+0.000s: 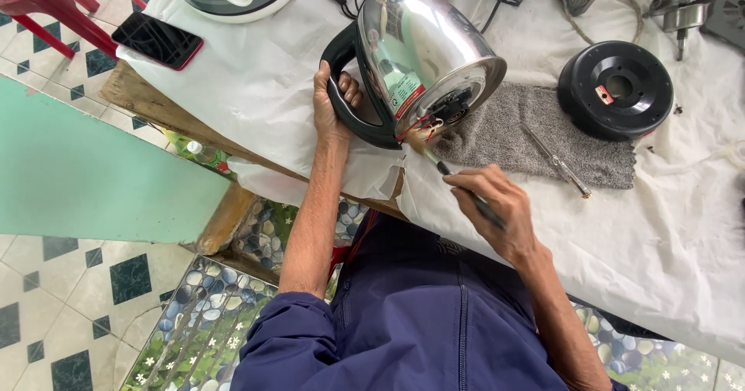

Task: Cleaning the interior and base components of an electric kettle using a brush and reassembling the unit.

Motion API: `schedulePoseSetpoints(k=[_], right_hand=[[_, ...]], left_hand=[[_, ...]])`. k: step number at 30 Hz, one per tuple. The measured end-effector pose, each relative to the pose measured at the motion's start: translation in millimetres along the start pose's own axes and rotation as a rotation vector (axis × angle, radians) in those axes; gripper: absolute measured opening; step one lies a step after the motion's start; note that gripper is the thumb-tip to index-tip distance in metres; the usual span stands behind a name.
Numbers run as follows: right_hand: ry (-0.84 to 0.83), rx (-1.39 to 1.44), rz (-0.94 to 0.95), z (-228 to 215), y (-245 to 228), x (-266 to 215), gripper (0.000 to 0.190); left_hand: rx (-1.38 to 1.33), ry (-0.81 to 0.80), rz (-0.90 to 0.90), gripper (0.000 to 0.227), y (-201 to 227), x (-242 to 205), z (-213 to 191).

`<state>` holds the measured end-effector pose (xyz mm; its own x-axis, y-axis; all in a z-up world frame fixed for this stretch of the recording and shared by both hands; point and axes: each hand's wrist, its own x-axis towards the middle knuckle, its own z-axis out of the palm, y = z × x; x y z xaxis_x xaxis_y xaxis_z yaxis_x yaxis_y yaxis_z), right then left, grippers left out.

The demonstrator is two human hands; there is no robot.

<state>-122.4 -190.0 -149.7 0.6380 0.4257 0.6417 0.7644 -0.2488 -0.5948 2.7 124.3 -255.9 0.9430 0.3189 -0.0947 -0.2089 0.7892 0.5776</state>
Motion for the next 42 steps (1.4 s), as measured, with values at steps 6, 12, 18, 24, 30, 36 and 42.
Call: schedulePoseSetpoints(k=[6, 12, 18, 24, 30, 36, 42], right_hand=[[0.051, 0.047, 0.012, -12, -20, -2, 0.011], [0.231, -0.099, 0.009, -34, 21, -48, 0.014], [0.349, -0.438, 0.158, -82, 78, -128, 0.026], [0.308, -0.84, 0.253, -137, 120, -164, 0.037], [0.245, -0.68, 0.338, -136, 95, -148, 0.02], [0.283, -0.559, 0.387, -132, 83, -138, 0.022], [0.326, -0.495, 0.487, -135, 98, -146, 0.02]], left_hand=[[0.051, 0.021, 0.007, 0.048, 0, -4, 5], [0.211, 0.238, 0.272, 0.052, 0, -22, 16], [0.557, 0.344, 0.558, 0.029, 8, -38, 26], [1.179, 0.09, 0.666, 0.032, 36, -61, 9], [1.743, -0.355, 0.769, 0.025, 44, -99, -5], [1.935, -0.803, 0.917, 0.067, 34, -110, 7], [1.966, -0.691, 1.2, 0.034, 25, -78, 36]])
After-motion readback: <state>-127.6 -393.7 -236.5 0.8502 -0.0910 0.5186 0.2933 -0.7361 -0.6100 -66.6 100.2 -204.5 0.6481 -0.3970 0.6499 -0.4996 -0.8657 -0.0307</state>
